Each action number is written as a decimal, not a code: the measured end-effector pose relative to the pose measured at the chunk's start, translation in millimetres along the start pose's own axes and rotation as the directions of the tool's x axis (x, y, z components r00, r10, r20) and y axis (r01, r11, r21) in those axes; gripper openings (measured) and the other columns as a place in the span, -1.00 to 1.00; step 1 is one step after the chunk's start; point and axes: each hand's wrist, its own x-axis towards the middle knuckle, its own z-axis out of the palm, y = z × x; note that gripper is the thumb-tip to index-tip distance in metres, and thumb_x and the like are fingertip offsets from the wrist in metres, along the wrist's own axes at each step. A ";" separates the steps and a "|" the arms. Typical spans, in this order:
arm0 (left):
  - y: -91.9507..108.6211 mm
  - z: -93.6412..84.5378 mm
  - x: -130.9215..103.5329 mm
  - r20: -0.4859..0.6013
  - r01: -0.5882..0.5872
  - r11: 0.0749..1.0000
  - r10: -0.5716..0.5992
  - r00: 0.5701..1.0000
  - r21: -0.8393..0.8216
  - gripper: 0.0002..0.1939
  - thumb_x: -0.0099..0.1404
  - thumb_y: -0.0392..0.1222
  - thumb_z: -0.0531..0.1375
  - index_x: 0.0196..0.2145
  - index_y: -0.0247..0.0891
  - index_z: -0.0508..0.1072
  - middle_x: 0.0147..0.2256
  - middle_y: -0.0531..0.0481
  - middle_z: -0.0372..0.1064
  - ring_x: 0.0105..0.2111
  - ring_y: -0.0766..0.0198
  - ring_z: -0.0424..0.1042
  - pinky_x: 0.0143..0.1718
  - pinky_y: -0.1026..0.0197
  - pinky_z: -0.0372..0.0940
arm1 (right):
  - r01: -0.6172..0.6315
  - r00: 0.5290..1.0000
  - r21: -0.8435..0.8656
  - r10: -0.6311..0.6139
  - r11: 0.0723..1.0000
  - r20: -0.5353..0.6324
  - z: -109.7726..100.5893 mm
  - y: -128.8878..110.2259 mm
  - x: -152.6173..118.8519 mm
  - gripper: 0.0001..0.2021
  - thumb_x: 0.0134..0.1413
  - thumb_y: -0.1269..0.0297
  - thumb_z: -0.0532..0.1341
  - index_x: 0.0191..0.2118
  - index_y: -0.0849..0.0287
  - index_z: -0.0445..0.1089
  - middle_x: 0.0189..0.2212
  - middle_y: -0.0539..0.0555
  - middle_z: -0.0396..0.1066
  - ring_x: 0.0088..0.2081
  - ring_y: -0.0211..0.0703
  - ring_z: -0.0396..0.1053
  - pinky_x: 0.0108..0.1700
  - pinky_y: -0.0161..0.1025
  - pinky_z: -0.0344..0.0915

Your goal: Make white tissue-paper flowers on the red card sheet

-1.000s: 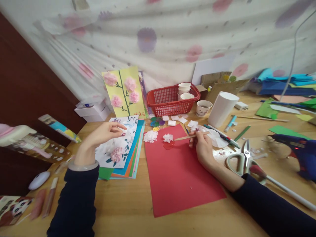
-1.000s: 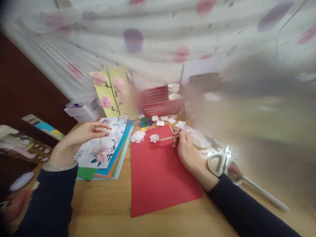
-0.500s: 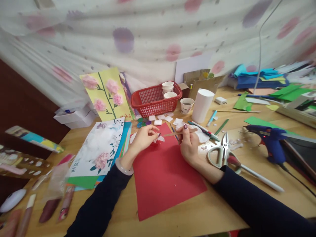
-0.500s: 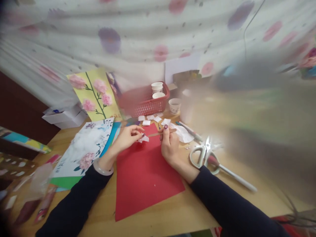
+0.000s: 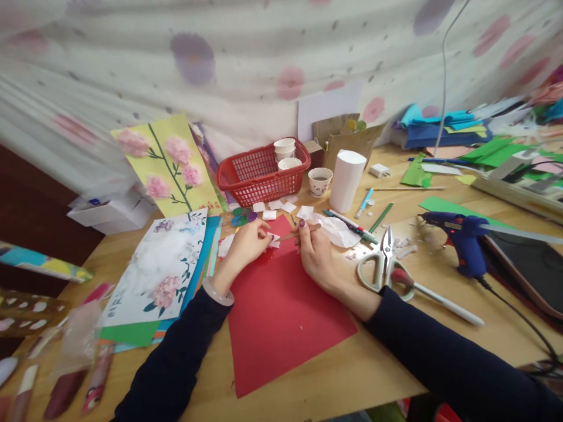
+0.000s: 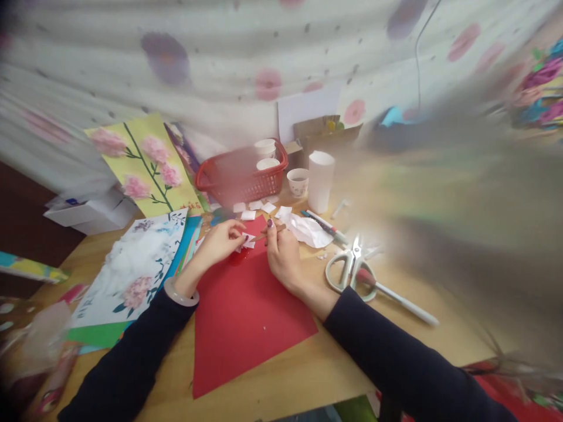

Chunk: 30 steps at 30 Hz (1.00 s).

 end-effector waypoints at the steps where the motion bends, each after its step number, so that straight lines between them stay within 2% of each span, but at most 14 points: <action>1: 1.0 -0.2 0.4 0.006 0.000 1.000 0.000 1.000 0.000 -0.80 0.18 -0.33 0.21 -0.19 -0.29 0.47 -0.41 -0.05 0.53 -0.40 0.18 0.53 -0.37 0.23 0.32 | 0.009 1.000 -0.011 -0.009 1.000 0.012 -0.2 -0.6 0.0 -0.61 0.34 0.06 -0.09 -0.46 0.10 0.23 -0.58 0.01 0.29 -0.52 -0.17 0.23 -0.39 -0.21 0.16; 6: 8.9 -13.7 -3.9 0.035 0.001 0.999 0.001 0.999 -0.054 -0.79 0.23 -0.27 0.18 -0.16 -0.29 0.47 -0.38 -0.06 0.54 -0.38 0.19 0.53 -0.33 0.21 0.36 | 0.020 0.998 -0.069 -0.016 0.997 0.063 -0.4 -2.1 1.0 -0.64 0.34 0.11 -0.09 -0.48 0.09 0.17 -0.60 0.00 0.26 -0.54 -0.18 0.18 -0.43 -0.22 0.13; 9: 4.6 -30.2 -22.6 -0.043 0.004 1.000 -0.005 0.999 -0.017 -0.75 0.25 -0.19 0.17 -0.12 -0.28 0.47 -0.23 -0.10 0.55 -0.24 0.16 0.53 -0.18 0.16 0.38 | -0.002 0.996 -0.056 0.007 0.998 0.089 0.6 -1.8 1.7 -0.61 0.35 0.08 -0.10 -0.50 0.08 0.14 -0.60 -0.01 0.25 -0.55 -0.19 0.17 -0.44 -0.22 0.11; 10: 0.2 -34.5 -31.6 -0.079 0.007 0.999 -0.003 0.997 0.050 -0.70 0.24 -0.14 0.19 -0.08 -0.27 0.46 -0.15 -0.13 0.54 -0.16 0.11 0.52 -0.11 0.11 0.37 | -0.011 0.996 -0.048 0.016 0.999 0.091 1.1 -1.6 1.9 -0.60 0.35 0.07 -0.09 -0.51 0.08 0.13 -0.60 -0.01 0.25 -0.55 -0.19 0.17 -0.44 -0.22 0.11; 12: -11.8 -38.4 -50.7 -0.081 0.014 0.971 0.006 0.997 0.240 -0.49 0.19 -0.01 0.25 0.06 -0.26 0.41 0.08 -0.22 0.42 0.08 -0.05 0.39 0.09 -0.05 0.26 | -0.029 0.996 -0.038 0.032 0.999 0.086 2.0 -1.1 2.1 -0.58 0.35 0.04 -0.09 -0.53 0.07 0.12 -0.62 -0.01 0.23 -0.55 -0.19 0.19 -0.43 -0.22 0.12; 14: -24.9 -36.4 -67.0 -0.007 0.033 0.910 -0.033 0.999 0.412 -0.24 0.14 0.10 0.30 0.22 -0.26 0.28 0.26 -0.28 0.21 0.27 -0.19 0.14 0.22 -0.22 0.08 | -0.043 0.995 -0.023 0.045 0.999 0.093 2.9 -0.1 1.9 -0.55 0.35 0.01 -0.09 -0.55 0.07 0.13 -0.62 -0.01 0.22 -0.55 -0.20 0.20 -0.42 -0.22 0.14; 16: -35.2 -31.2 -76.7 0.071 0.036 0.851 -0.086 0.994 0.524 -0.11 0.14 0.19 0.27 0.32 -0.26 0.16 0.35 -0.27 0.00 0.35 -0.25 -0.08 0.24 -0.36 -0.06 | -0.056 0.992 0.003 0.055 0.998 0.110 3.6 1.6 1.4 -0.54 0.34 -0.03 -0.08 -0.54 0.09 0.17 -0.62 -0.01 0.24 -0.54 -0.20 0.22 -0.41 -0.22 0.16; 18: -41.2 -26.3 -79.9 0.115 0.017 0.814 -0.103 0.988 0.580 -0.10 0.18 0.25 0.21 0.34 -0.24 0.11 0.38 -0.23 -0.11 0.38 -0.27 -0.21 0.22 -0.44 -0.13 | -0.071 0.990 0.033 0.067 0.997 0.125 4.0 3.7 0.8 -0.54 0.33 -0.07 -0.06 -0.49 0.11 0.23 -0.59 0.00 0.28 -0.53 -0.20 0.24 -0.42 -0.24 0.17; 21: -45.1 -23.0 -78.5 0.130 -0.015 0.792 -0.082 0.988 0.610 -0.12 0.21 0.31 0.15 0.34 -0.21 0.13 0.39 -0.20 -0.14 0.39 -0.30 -0.32 0.20 -0.51 -0.21 | -0.072 0.986 0.031 0.066 0.997 0.152 4.6 6.6 0.9 -0.52 0.31 -0.13 -0.06 -0.47 0.11 0.25 -0.58 0.01 0.31 -0.53 -0.20 0.26 -0.44 -0.25 0.18; 30: -45.3 -22.1 -79.0 0.131 -0.034 0.786 -0.060 0.990 0.617 -0.12 0.22 0.32 0.14 0.35 -0.20 0.11 0.39 -0.18 -0.12 0.39 -0.31 -0.35 0.21 -0.54 -0.33 | -0.016 0.973 -0.007 0.017 1.000 0.232 11.1 8.0 2.2 -0.45 0.30 -0.15 -0.08 -0.52 0.14 0.28 -0.61 0.03 0.32 -0.55 -0.21 0.27 -0.44 -0.24 0.19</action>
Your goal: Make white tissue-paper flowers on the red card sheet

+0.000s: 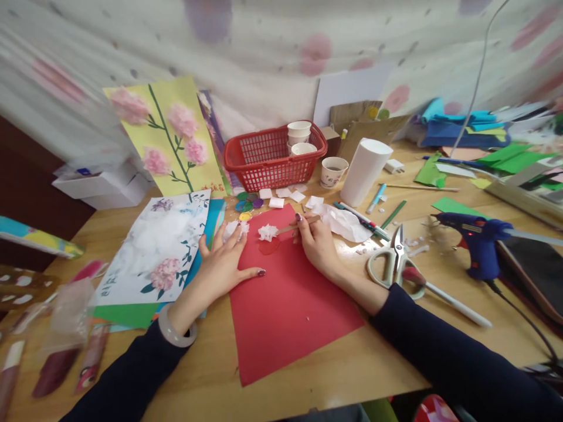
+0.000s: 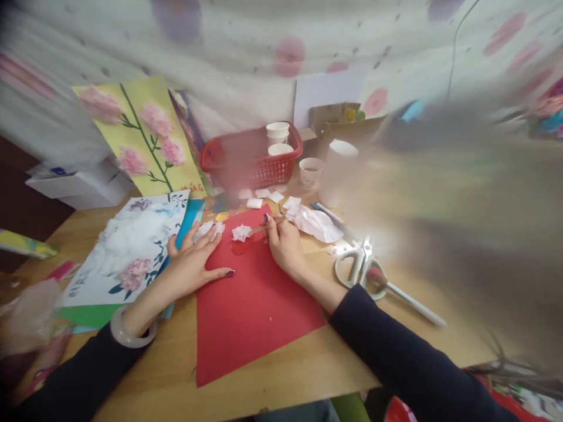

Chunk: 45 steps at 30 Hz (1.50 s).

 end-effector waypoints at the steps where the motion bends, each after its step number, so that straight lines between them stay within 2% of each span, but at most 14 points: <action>1: 0.6 -0.7 -0.1 0.002 -0.001 1.000 0.001 1.000 -0.003 -0.12 0.22 0.31 0.14 0.35 -0.20 0.11 0.39 -0.19 -0.12 0.39 -0.31 -0.35 0.21 -0.54 -0.33 | 0.000 1.000 0.013 0.000 1.000 0.001 0.4 -0.8 0.0 -0.45 0.30 -0.15 -0.07 -0.51 0.15 0.30 -0.61 0.03 0.32 -0.55 -0.21 0.27 -0.44 -0.24 0.20; 4: 1.2 -2.0 -0.5 0.004 0.000 1.000 0.000 1.000 -0.012 -0.12 0.22 0.32 0.14 0.35 -0.20 0.11 0.38 -0.21 -0.09 0.39 -0.32 -0.33 0.22 -0.52 -0.33 | -0.021 0.999 0.048 0.022 0.999 -0.023 0.0 -3.7 -0.4 -0.46 0.28 -0.18 -0.05 -0.49 0.15 0.32 -0.60 0.02 0.34 -0.56 -0.22 0.27 -0.47 -0.26 0.19; 10: -3.4 2.2 -0.4 -0.011 -0.014 0.999 0.013 1.000 -0.048 -0.10 0.23 0.34 0.12 0.37 -0.18 0.07 0.39 -0.20 -0.13 0.39 -0.31 -0.36 0.21 -0.54 -0.35 | -0.036 0.984 0.109 0.054 0.993 -0.170 -3.5 -5.0 -2.9 -0.44 0.26 -0.23 -0.07 -0.43 0.16 0.33 -0.64 -0.02 0.26 -0.59 -0.23 0.24 -0.50 -0.26 0.18; 15: -1.1 4.1 -4.1 -0.067 -0.025 0.996 0.019 0.998 -0.087 -0.14 0.21 0.29 0.17 0.35 -0.17 0.12 0.38 -0.24 -0.08 0.38 -0.32 -0.29 0.21 -0.54 -0.38 | -0.038 0.977 0.140 0.067 0.989 -0.205 -3.1 -1.0 -4.3 -0.43 0.22 -0.27 -0.04 -0.40 0.17 0.36 -0.63 -0.02 0.28 -0.57 -0.22 0.26 -0.50 -0.26 0.19; 17: -2.0 0.0 -7.7 -0.113 -0.053 0.995 0.043 0.993 -0.089 -0.23 0.23 0.24 0.19 0.30 -0.14 0.21 0.38 -0.23 -0.07 0.38 -0.29 -0.23 0.23 -0.49 -0.35 | -0.055 0.976 0.171 0.089 0.984 -0.201 -3.6 0.1 -4.2 -0.43 0.21 -0.28 -0.02 -0.40 0.18 0.36 -0.63 -0.02 0.28 -0.58 -0.22 0.25 -0.51 -0.27 0.19; 19: -9.1 -9.4 -11.3 -0.166 -0.062 0.992 0.043 0.985 -0.108 -0.45 0.29 0.12 0.17 0.18 -0.08 0.38 0.35 -0.16 0.03 0.36 -0.23 -0.14 0.24 -0.44 -0.30 | -0.072 0.971 0.215 0.118 0.974 -0.209 -4.7 0.3 -3.8 -0.43 0.18 -0.29 0.00 -0.39 0.17 0.36 -0.63 -0.03 0.27 -0.60 -0.23 0.24 -0.53 -0.28 0.18; 21: -25.1 -23.8 -14.1 -0.245 0.002 0.988 -0.040 0.969 -0.155 -0.69 0.34 -0.03 0.12 -0.03 -0.01 0.53 0.23 -0.05 0.29 0.32 -0.16 0.01 0.24 -0.40 -0.26 | -0.073 0.961 0.272 0.141 0.960 -0.239 -6.2 -0.9 -3.4 -0.43 0.16 -0.30 0.02 -0.38 0.17 0.36 -0.65 -0.05 0.25 -0.61 -0.24 0.21 -0.56 -0.29 0.17; 23: -48.3 -40.5 -15.2 -0.344 0.128 0.967 -0.200 0.917 -0.222 -0.75 0.34 -0.13 0.09 -0.22 0.00 0.59 0.00 0.01 0.52 0.23 -0.09 0.19 0.25 -0.32 -0.20 | -0.053 0.952 0.317 0.144 0.947 -0.272 -7.5 -3.1 -3.2 -0.43 0.16 -0.31 0.02 -0.37 0.17 0.36 -0.66 -0.07 0.23 -0.62 -0.26 0.20 -0.57 -0.30 0.16; 26: -84.0 -59.4 -12.8 -0.427 0.281 0.913 -0.390 0.816 -0.296 -0.78 0.28 -0.17 0.11 -0.26 -0.08 0.58 -0.11 -0.03 0.56 0.05 -0.06 0.39 0.15 -0.12 0.06 | -0.028 0.948 0.356 0.137 0.934 -0.286 -8.0 -6.7 -3.5 -0.43 0.16 -0.30 0.03 -0.37 0.17 0.36 -0.66 -0.07 0.23 -0.63 -0.26 0.20 -0.58 -0.30 0.14; 28: -100.0 -63.1 -9.0 -0.409 0.354 0.889 -0.450 0.794 -0.290 -0.79 0.24 -0.17 0.14 -0.27 -0.11 0.58 -0.13 -0.06 0.57 0.02 -0.11 0.41 0.09 -0.09 0.10 | -0.024 0.950 0.362 0.134 0.932 -0.282 -7.6 -8.1 -3.7 -0.43 0.15 -0.30 0.03 -0.38 0.18 0.36 -0.66 -0.06 0.24 -0.62 -0.26 0.21 -0.58 -0.30 0.14; 31: -109.1 -55.5 -2.3 -0.339 0.392 0.890 -0.453 0.825 -0.234 -0.83 0.19 -0.14 0.20 -0.30 -0.11 0.58 -0.18 -0.09 0.58 0.02 -0.18 0.39 0.06 -0.16 0.08 | -0.020 0.951 0.354 0.126 0.935 -0.281 -7.4 -8.4 -3.7 -0.43 0.16 -0.30 0.02 -0.38 0.18 0.36 -0.65 -0.05 0.24 -0.62 -0.26 0.21 -0.58 -0.30 0.14; 37: -106.4 -38.1 5.9 -0.282 0.320 0.947 -0.317 0.906 -0.036 -0.84 0.21 -0.14 0.19 -0.31 -0.12 0.58 -0.10 -0.22 0.49 0.05 -0.25 0.29 0.04 -0.30 0.03 | -0.030 0.957 0.387 0.139 0.921 -0.256 -8.2 -5.9 -3.6 -0.43 0.15 -0.30 0.04 -0.38 0.19 0.36 -0.65 -0.06 0.23 -0.63 -0.27 0.20 -0.59 -0.30 0.14; 40: -109.4 -45.2 5.5 -0.283 0.318 0.948 -0.311 0.907 -0.021 -0.82 0.25 -0.16 0.14 -0.38 -0.16 0.55 -0.11 -0.22 0.49 0.05 -0.23 0.28 0.03 -0.28 0.03 | -0.050 0.955 0.398 0.160 0.916 -0.249 -7.3 -5.5 -4.2 -0.43 0.15 -0.29 0.05 -0.37 0.20 0.37 -0.64 -0.05 0.25 -0.62 -0.27 0.22 -0.59 -0.30 0.14; 45: -118.7 -54.4 2.6 -0.269 0.330 0.932 -0.359 0.894 -0.148 -0.82 0.27 -0.12 0.13 -0.34 -0.16 0.52 -0.17 -0.14 0.54 0.04 -0.13 0.33 0.06 -0.17 0.05 | -0.033 0.963 0.385 0.133 0.922 -0.236 -6.1 -5.3 -4.5 -0.44 0.15 -0.30 0.05 -0.40 0.18 0.35 -0.63 -0.04 0.27 -0.61 -0.27 0.23 -0.56 -0.30 0.17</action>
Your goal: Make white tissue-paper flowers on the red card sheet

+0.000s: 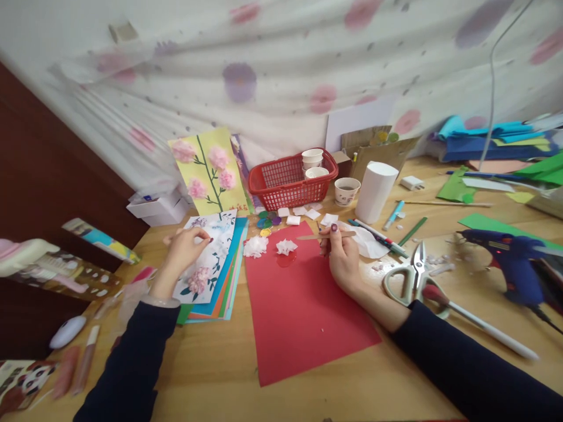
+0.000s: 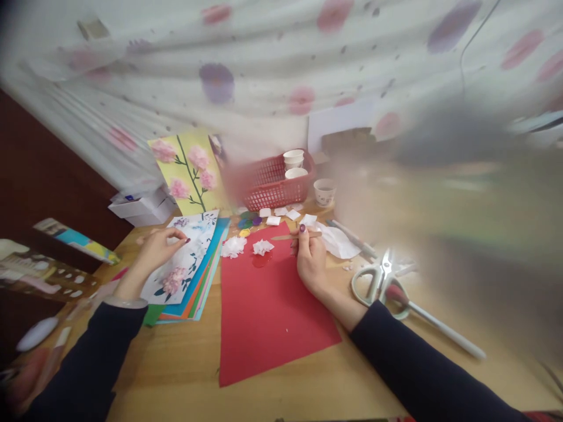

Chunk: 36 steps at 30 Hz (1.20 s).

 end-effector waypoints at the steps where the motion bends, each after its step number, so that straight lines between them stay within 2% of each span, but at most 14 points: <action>1: -0.8 1.7 -0.1 0.008 -0.016 1.000 0.016 1.000 -0.001 -0.82 0.26 -0.12 0.13 -0.31 -0.15 0.53 -0.15 -0.13 0.53 0.04 -0.12 0.33 0.06 -0.14 0.05 | 0.001 1.000 -0.006 -0.001 1.000 0.003 0.1 0.0 0.0 -0.44 0.15 -0.30 0.05 -0.40 0.18 0.34 -0.63 -0.04 0.27 -0.61 -0.27 0.22 -0.56 -0.30 0.16; 4: -0.7 11.7 -1.0 0.026 -0.090 0.995 0.089 0.996 0.040 -0.81 0.25 -0.15 0.15 -0.25 -0.17 0.56 -0.09 -0.18 0.47 0.03 -0.12 0.32 0.06 -0.13 0.05 | -0.006 1.000 -0.018 0.007 1.000 0.017 0.0 -0.5 -0.2 -0.43 0.15 -0.30 0.05 -0.39 0.20 0.36 -0.63 -0.04 0.26 -0.61 -0.27 0.21 -0.57 -0.30 0.15; 6: -0.6 16.8 -0.4 0.011 -0.110 0.993 0.109 0.994 0.049 -0.82 0.27 -0.16 0.15 -0.30 -0.19 0.56 -0.09 -0.20 0.44 0.02 -0.13 0.31 0.06 -0.16 0.03 | -0.010 1.000 -0.013 0.010 1.000 0.016 0.0 -0.8 -0.3 -0.43 0.15 -0.30 0.05 -0.39 0.20 0.36 -0.63 -0.04 0.26 -0.61 -0.27 0.21 -0.57 -0.29 0.14; 10: -7.4 10.6 4.5 -0.070 -0.084 0.996 0.082 0.994 -0.029 -0.84 0.26 -0.17 0.15 -0.36 -0.20 0.53 -0.10 -0.15 0.46 0.03 -0.09 0.31 0.06 -0.15 0.05 | -0.004 1.000 0.010 0.004 1.000 0.014 0.8 -1.1 -0.2 -0.43 0.14 -0.30 0.06 -0.40 0.19 0.36 -0.63 -0.04 0.26 -0.61 -0.27 0.21 -0.56 -0.29 0.14; 13: -14.2 -2.6 6.9 -0.088 -0.094 0.950 0.071 0.994 -0.296 -0.83 0.17 -0.07 0.21 -0.39 -0.20 0.52 -0.19 -0.09 0.50 -0.05 -0.03 0.39 0.03 -0.05 0.17 | 0.000 1.000 0.006 0.000 1.000 0.023 1.7 -0.9 -0.3 -0.43 0.14 -0.31 0.06 -0.41 0.18 0.37 -0.64 -0.03 0.27 -0.61 -0.25 0.23 -0.56 -0.28 0.13; 16: -11.2 -11.4 4.1 0.041 -0.015 0.771 0.054 0.998 -0.636 -0.69 0.04 0.09 0.30 -0.41 -0.22 0.51 -0.31 -0.06 0.53 -0.20 0.06 0.47 -0.10 0.07 0.30 | -0.001 1.000 -0.007 0.001 1.000 0.015 1.9 -0.8 -1.3 -0.43 0.14 -0.30 0.05 -0.42 0.18 0.37 -0.64 -0.03 0.27 -0.61 -0.25 0.22 -0.56 -0.27 0.12; 17: -6.9 -12.6 2.0 0.090 0.023 0.723 0.054 0.995 -0.691 -0.66 0.00 0.11 0.32 -0.41 -0.22 0.52 -0.33 -0.06 0.54 -0.24 0.08 0.48 -0.14 0.09 0.32 | 0.001 1.000 -0.018 0.000 1.000 0.016 1.6 -0.9 -1.9 -0.43 0.15 -0.30 0.05 -0.41 0.18 0.37 -0.64 -0.02 0.28 -0.61 -0.25 0.21 -0.56 -0.26 0.12; 19: 6.4 -12.7 -3.9 0.157 0.067 0.686 0.070 0.985 -0.724 -0.65 -0.06 0.09 0.36 -0.43 -0.23 0.54 -0.36 -0.06 0.54 -0.29 0.12 0.49 -0.19 0.11 0.34 | 0.019 0.999 -0.048 -0.017 0.999 0.039 0.7 -1.5 -3.3 -0.44 0.18 -0.27 0.03 -0.40 0.18 0.37 -0.63 -0.01 0.28 -0.61 -0.23 0.22 -0.54 -0.26 0.14; 25: 66.6 -7.1 -28.4 0.252 0.007 0.707 0.243 0.937 -0.707 -0.79 0.02 -0.05 0.33 -0.42 -0.23 0.58 -0.38 -0.04 0.57 -0.30 0.15 0.51 -0.18 0.12 0.36 | 0.179 0.974 -0.238 -0.139 0.955 0.177 -0.6 -0.8 -7.1 -0.45 0.27 -0.20 -0.06 -0.51 0.14 0.28 -0.63 0.00 0.24 -0.57 -0.21 0.21 -0.47 -0.23 0.16; 31: 122.2 16.1 -35.0 0.234 -0.111 0.729 0.355 0.905 -0.676 -0.90 0.10 -0.17 0.29 -0.45 -0.24 0.57 -0.41 -0.02 0.57 -0.36 0.22 0.51 -0.26 0.21 0.35 | 0.168 0.976 -0.307 -0.113 0.937 0.188 1.8 3.3 -6.0 -0.50 0.29 -0.13 -0.07 -0.42 0.16 0.32 -0.54 0.05 0.32 -0.49 -0.17 0.28 -0.41 -0.22 0.20; 36: 146.9 41.1 -22.6 0.193 -0.165 0.794 0.334 0.923 -0.585 -0.93 0.12 -0.26 0.27 -0.45 -0.24 0.58 -0.41 -0.03 0.58 -0.37 0.20 0.53 -0.31 0.21 0.33 | 0.169 0.978 -0.330 -0.117 0.929 0.171 2.5 0.1 -3.7 -0.50 0.29 -0.14 -0.09 -0.48 0.12 0.23 -0.57 0.03 0.28 -0.53 -0.18 0.23 -0.44 -0.22 0.17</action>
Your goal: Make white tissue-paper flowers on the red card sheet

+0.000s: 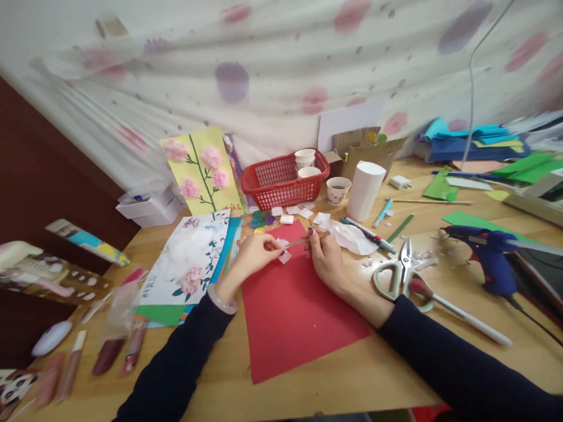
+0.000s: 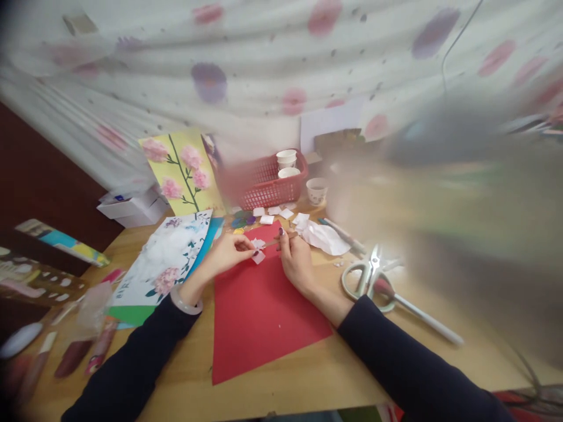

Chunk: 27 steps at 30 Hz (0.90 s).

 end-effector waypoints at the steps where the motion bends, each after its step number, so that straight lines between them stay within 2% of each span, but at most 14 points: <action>1: -0.1 2.6 3.5 -0.018 0.001 1.000 -0.001 1.000 0.026 -0.93 0.12 -0.26 0.27 -0.46 -0.24 0.58 -0.41 -0.04 0.58 -0.36 0.18 0.53 -0.30 0.19 0.33 | 0.005 1.000 -0.004 -0.005 1.000 -0.010 -0.5 -0.7 0.2 -0.50 0.29 -0.15 -0.09 -0.50 0.11 0.20 -0.58 0.02 0.26 -0.54 -0.19 0.20 -0.45 -0.22 0.15; 4: 1.0 6.0 9.7 -0.070 0.000 0.995 0.007 0.998 0.101 -0.92 0.13 -0.24 0.27 -0.48 -0.22 0.58 -0.38 -0.06 0.58 -0.31 0.12 0.53 -0.20 0.12 0.31 | 0.017 0.998 0.012 -0.016 1.000 -0.055 -2.5 -2.2 -0.3 -0.50 0.30 -0.15 -0.10 -0.52 0.10 0.18 -0.61 -0.01 0.23 -0.56 -0.20 0.18 -0.47 -0.23 0.14; 7: 3.8 6.5 12.1 -0.082 -0.004 0.990 0.016 0.997 0.143 -0.92 0.14 -0.23 0.28 -0.49 -0.21 0.57 -0.38 -0.06 0.58 -0.31 0.11 0.52 -0.20 0.11 0.30 | 0.046 0.997 0.017 -0.045 0.999 -0.069 -3.8 -2.4 -1.9 -0.49 0.32 -0.12 -0.12 -0.51 0.10 0.21 -0.60 0.01 0.26 -0.54 -0.19 0.22 -0.43 -0.23 0.18; 11: 5.1 5.0 14.7 -0.074 -0.017 0.987 0.029 0.997 0.159 -0.92 0.15 -0.23 0.28 -0.48 -0.21 0.56 -0.40 -0.04 0.56 -0.33 0.13 0.52 -0.21 0.12 0.31 | 0.075 0.997 -0.053 -0.074 0.996 0.009 -3.7 -3.8 -3.6 -0.53 0.34 -0.05 -0.12 -0.45 0.11 0.27 -0.56 0.04 0.32 -0.51 -0.16 0.26 -0.40 -0.22 0.20; 14: -0.3 -0.3 11.6 -0.081 -0.032 0.989 0.044 0.996 0.146 -0.93 0.18 -0.20 0.26 -0.37 -0.21 0.56 -0.33 -0.04 0.57 -0.29 0.14 0.51 -0.18 0.13 0.33 | 0.106 0.992 -0.163 -0.092 0.981 0.089 -5.3 -8.0 -4.1 -0.61 0.35 0.06 -0.11 -0.41 0.12 0.28 -0.55 0.05 0.34 -0.49 -0.15 0.27 -0.40 -0.22 0.17; 16: -8.0 -5.2 4.0 -0.102 -0.059 0.987 0.075 0.992 0.152 -0.81 0.20 -0.16 0.26 -0.22 -0.22 0.53 -0.19 -0.08 0.56 -0.18 0.12 0.50 -0.10 0.11 0.33 | 0.131 0.987 -0.237 -0.103 0.963 0.125 -6.7 -10.4 -4.2 -0.65 0.33 0.12 -0.09 -0.42 0.11 0.25 -0.55 0.04 0.32 -0.51 -0.17 0.25 -0.41 -0.23 0.14; 18: -17.5 -9.2 -7.5 -0.109 -0.065 0.975 0.089 0.990 0.213 -0.57 0.17 -0.07 0.30 0.00 -0.22 0.45 0.00 -0.15 0.48 0.02 0.02 0.43 0.05 0.00 0.27 | 0.143 0.983 -0.257 -0.108 0.956 0.146 -7.1 -10.7 -4.3 -0.68 0.32 0.15 -0.07 -0.45 0.10 0.20 -0.56 0.02 0.29 -0.53 -0.18 0.22 -0.43 -0.24 0.11; 20: -26.6 -10.7 -19.7 -0.065 -0.025 0.950 0.047 0.997 0.311 -0.24 0.09 0.03 0.37 0.20 -0.21 0.28 0.20 -0.25 0.30 0.21 -0.14 0.23 0.18 -0.17 0.11 | 0.153 0.979 -0.225 -0.116 0.962 0.170 -6.2 -9.2 -4.6 -0.70 0.31 0.16 -0.07 -0.46 0.09 0.16 -0.56 0.01 0.28 -0.53 -0.19 0.21 -0.43 -0.24 0.11; 22: -32.9 -10.1 -28.9 0.002 0.035 0.919 -0.039 0.999 0.392 -0.02 0.04 0.10 0.39 0.32 -0.19 0.10 0.31 -0.32 0.10 0.32 -0.26 0.02 0.21 -0.30 -0.03 | 0.166 0.972 -0.194 -0.127 0.967 0.197 -4.5 -7.4 -5.2 -0.70 0.32 0.16 -0.08 -0.45 0.08 0.15 -0.55 0.01 0.29 -0.52 -0.18 0.22 -0.41 -0.24 0.12; 24: -35.8 -8.7 -33.1 0.052 0.045 0.898 -0.075 0.996 0.437 0.02 0.08 0.15 0.36 0.36 -0.15 0.01 0.35 -0.33 -0.01 0.36 -0.30 -0.13 0.22 -0.38 -0.12 | 0.181 0.966 -0.184 -0.139 0.966 0.220 -2.6 -6.0 -5.9 -0.70 0.33 0.16 -0.07 -0.44 0.08 0.16 -0.53 0.02 0.30 -0.49 -0.18 0.22 -0.39 -0.24 0.13; 27: -35.5 -8.0 -32.9 0.088 0.001 0.886 -0.046 0.995 0.463 -0.03 0.13 0.17 0.32 0.37 -0.10 0.00 0.35 -0.31 0.00 0.37 -0.32 -0.20 0.21 -0.45 -0.22 | 0.197 0.961 -0.177 -0.155 0.964 0.228 0.4 -4.5 -6.6 -0.70 0.33 0.15 -0.07 -0.44 0.08 0.14 -0.53 0.02 0.29 -0.49 -0.17 0.19 -0.39 -0.23 0.13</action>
